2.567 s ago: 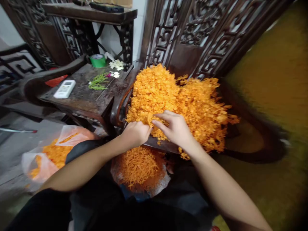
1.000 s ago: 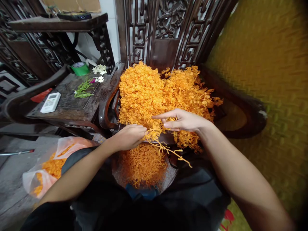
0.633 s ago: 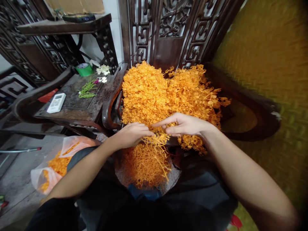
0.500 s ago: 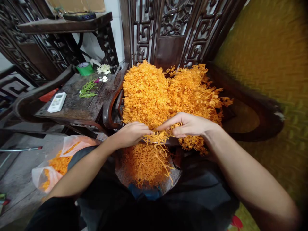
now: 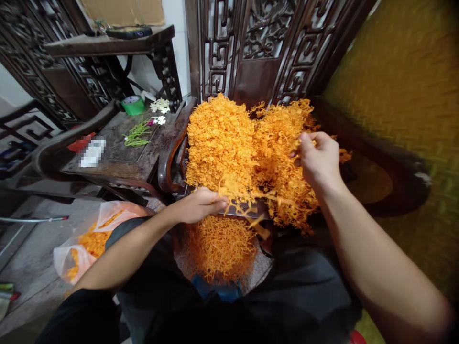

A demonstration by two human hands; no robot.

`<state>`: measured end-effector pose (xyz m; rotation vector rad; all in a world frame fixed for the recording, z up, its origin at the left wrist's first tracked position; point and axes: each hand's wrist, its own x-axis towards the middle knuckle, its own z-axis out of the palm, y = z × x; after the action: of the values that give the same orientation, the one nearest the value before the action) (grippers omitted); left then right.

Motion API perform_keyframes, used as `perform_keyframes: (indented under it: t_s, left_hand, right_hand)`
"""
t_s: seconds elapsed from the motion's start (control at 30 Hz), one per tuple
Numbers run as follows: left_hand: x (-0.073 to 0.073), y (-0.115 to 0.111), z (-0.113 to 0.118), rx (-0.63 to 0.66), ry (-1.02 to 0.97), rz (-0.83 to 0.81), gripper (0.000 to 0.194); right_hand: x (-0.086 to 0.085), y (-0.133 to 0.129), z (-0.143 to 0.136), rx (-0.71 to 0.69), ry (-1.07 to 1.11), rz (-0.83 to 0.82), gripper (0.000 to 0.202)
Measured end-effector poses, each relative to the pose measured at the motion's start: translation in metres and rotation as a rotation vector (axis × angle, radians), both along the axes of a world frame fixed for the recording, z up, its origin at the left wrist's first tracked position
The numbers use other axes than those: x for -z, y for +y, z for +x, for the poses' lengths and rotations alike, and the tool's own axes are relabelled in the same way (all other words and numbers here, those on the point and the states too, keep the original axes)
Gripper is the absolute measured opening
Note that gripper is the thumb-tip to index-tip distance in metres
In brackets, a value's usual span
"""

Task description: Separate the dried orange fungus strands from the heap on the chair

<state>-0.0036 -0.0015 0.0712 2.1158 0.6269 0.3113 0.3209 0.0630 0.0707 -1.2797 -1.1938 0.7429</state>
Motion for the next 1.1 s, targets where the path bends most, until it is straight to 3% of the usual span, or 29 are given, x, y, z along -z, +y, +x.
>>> perform_keyframes:
  t_s: [0.1, 0.23, 0.43, 0.57, 0.63, 0.7, 0.87, 0.97, 1.1]
  left_hand:
    - [-0.001, 0.001, -0.002, -0.058, -0.102, -0.126, 0.039]
    - [0.004, 0.001, -0.001, -0.055, -0.184, -0.144, 0.043]
    - [0.006, -0.001, 0.008, -0.040, -0.272, -0.107, 0.044]
    - [0.003, 0.000, 0.015, 0.017, -0.246, -0.005, 0.041]
    - [0.003, 0.000, 0.019, 0.048, -0.217, -0.001, 0.040]
    - [0.004, -0.001, 0.023, 0.034, -0.199, -0.040, 0.044]
    - [0.008, -0.001, 0.039, -0.139, -0.176, -0.301, 0.049]
    - [0.010, 0.002, 0.046, -0.212, -0.198, -0.453, 0.048]
    - [0.014, 0.005, 0.050, -0.265, -0.273, -0.603, 0.046]
  right_hand:
    - [-0.005, -0.015, -0.008, -0.105, 0.118, -0.191, 0.041]
    - [-0.010, -0.043, -0.042, -0.487, 0.264, -0.383, 0.042]
    - [0.002, -0.056, -0.069, -0.782, 0.448, -0.615, 0.056]
    - [0.010, -0.063, -0.083, -0.958, 0.442, -0.559, 0.056]
    - [0.011, -0.064, -0.087, -0.885, 0.345, -0.455, 0.051]
    - [0.011, -0.058, -0.086, -0.681, 0.151, -0.308, 0.046]
    - [0.018, -0.027, -0.059, -0.142, -0.711, 0.206, 0.035]
    - [0.026, -0.010, -0.052, 0.002, -1.091, 0.245, 0.036]
    - [0.035, 0.005, -0.058, 0.055, -1.313, 0.187, 0.038]
